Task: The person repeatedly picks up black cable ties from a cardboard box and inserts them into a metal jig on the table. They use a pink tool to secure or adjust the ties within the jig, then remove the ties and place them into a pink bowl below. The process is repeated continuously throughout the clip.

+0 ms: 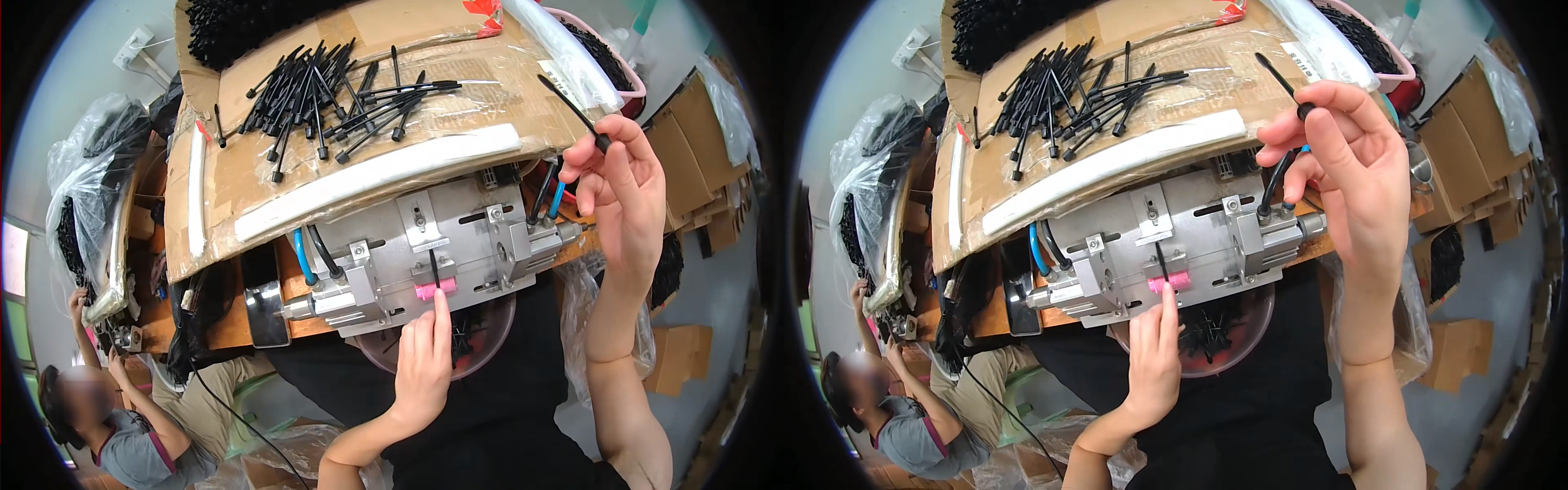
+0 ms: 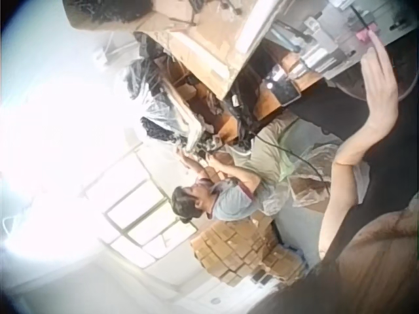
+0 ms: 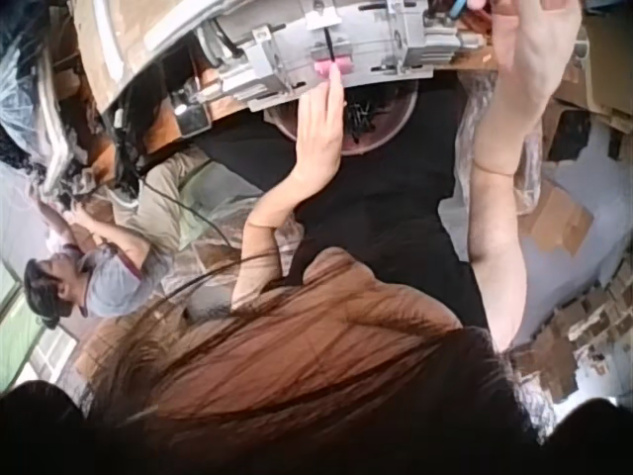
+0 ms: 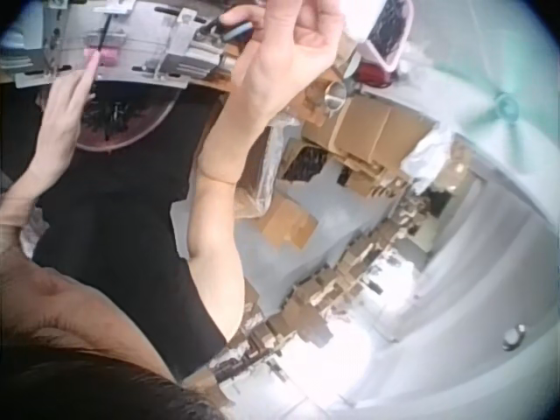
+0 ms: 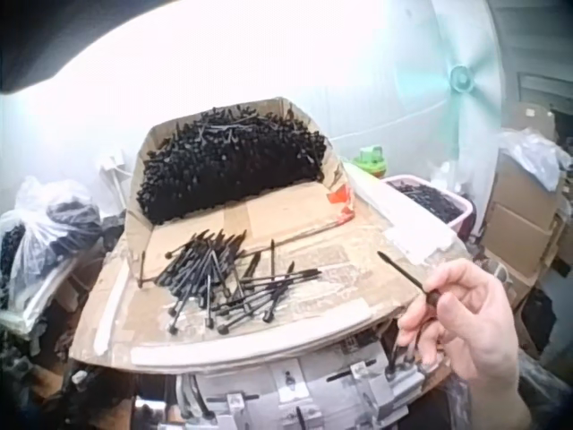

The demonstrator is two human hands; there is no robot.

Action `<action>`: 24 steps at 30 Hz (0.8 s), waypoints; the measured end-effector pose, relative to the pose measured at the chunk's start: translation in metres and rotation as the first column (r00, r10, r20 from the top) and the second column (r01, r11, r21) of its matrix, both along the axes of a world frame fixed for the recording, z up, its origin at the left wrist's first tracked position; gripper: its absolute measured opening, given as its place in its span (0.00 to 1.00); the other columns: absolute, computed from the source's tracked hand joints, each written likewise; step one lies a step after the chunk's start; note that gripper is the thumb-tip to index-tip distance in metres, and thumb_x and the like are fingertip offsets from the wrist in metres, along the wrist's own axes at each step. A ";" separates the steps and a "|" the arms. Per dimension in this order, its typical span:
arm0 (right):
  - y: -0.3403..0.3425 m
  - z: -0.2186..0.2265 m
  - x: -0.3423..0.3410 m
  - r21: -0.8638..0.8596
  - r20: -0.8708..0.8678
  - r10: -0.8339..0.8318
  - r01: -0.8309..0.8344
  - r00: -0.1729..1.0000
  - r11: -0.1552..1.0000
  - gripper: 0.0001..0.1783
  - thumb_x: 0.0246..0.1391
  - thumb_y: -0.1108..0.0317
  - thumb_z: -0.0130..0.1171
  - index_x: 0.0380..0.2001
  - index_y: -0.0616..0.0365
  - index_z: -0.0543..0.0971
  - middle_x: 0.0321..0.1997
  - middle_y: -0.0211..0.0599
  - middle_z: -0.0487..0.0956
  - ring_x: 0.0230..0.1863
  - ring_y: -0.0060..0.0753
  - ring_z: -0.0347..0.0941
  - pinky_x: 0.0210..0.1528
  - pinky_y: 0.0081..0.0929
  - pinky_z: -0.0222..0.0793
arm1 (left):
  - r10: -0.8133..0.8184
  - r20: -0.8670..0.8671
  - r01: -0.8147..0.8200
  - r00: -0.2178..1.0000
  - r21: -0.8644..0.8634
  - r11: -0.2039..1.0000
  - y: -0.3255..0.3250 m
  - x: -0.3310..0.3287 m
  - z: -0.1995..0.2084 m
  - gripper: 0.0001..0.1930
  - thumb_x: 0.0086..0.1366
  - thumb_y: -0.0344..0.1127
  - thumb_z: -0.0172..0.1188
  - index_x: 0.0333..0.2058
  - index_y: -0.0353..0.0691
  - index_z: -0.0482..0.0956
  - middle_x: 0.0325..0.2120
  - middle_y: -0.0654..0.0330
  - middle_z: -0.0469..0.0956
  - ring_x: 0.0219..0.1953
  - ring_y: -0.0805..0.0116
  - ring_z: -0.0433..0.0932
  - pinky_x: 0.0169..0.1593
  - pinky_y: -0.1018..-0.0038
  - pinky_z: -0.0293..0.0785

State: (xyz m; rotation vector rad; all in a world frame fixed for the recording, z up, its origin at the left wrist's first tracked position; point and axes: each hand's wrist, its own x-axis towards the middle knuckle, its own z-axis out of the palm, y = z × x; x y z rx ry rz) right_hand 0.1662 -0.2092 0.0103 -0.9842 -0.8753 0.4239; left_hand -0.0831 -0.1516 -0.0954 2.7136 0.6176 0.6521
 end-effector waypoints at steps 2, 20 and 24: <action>-0.003 0.002 -0.009 0.003 0.009 -0.049 0.049 0.999 0.999 0.15 0.64 0.68 0.57 0.49 0.65 0.73 0.37 0.49 0.82 0.33 0.34 0.81 0.25 0.19 0.73 | 0.020 -0.079 -0.018 0.997 0.032 0.999 -0.001 0.008 -0.006 0.36 0.52 0.18 0.56 0.63 0.23 0.61 0.41 0.52 0.70 0.39 0.60 0.71 0.47 0.71 0.71; -0.028 -0.116 -0.117 -0.314 0.753 0.068 0.267 0.655 0.911 0.37 0.42 0.83 0.68 0.59 0.70 0.70 0.26 0.38 0.75 0.25 0.35 0.73 0.28 0.31 0.70 | 0.063 0.220 -0.082 0.974 0.079 0.994 0.105 0.047 0.079 0.17 0.62 0.20 0.53 0.49 0.39 0.76 0.40 0.51 0.71 0.46 0.53 0.70 0.52 0.64 0.67; -0.017 -0.123 -0.123 -0.342 0.773 0.124 0.244 0.622 0.907 0.36 0.45 0.80 0.67 0.60 0.70 0.69 0.23 0.35 0.72 0.24 0.32 0.71 0.27 0.30 0.69 | -0.010 0.147 0.003 0.989 0.044 0.999 0.165 0.060 0.097 0.07 0.64 0.24 0.54 0.40 0.35 0.78 0.37 0.53 0.74 0.42 0.58 0.73 0.48 0.67 0.69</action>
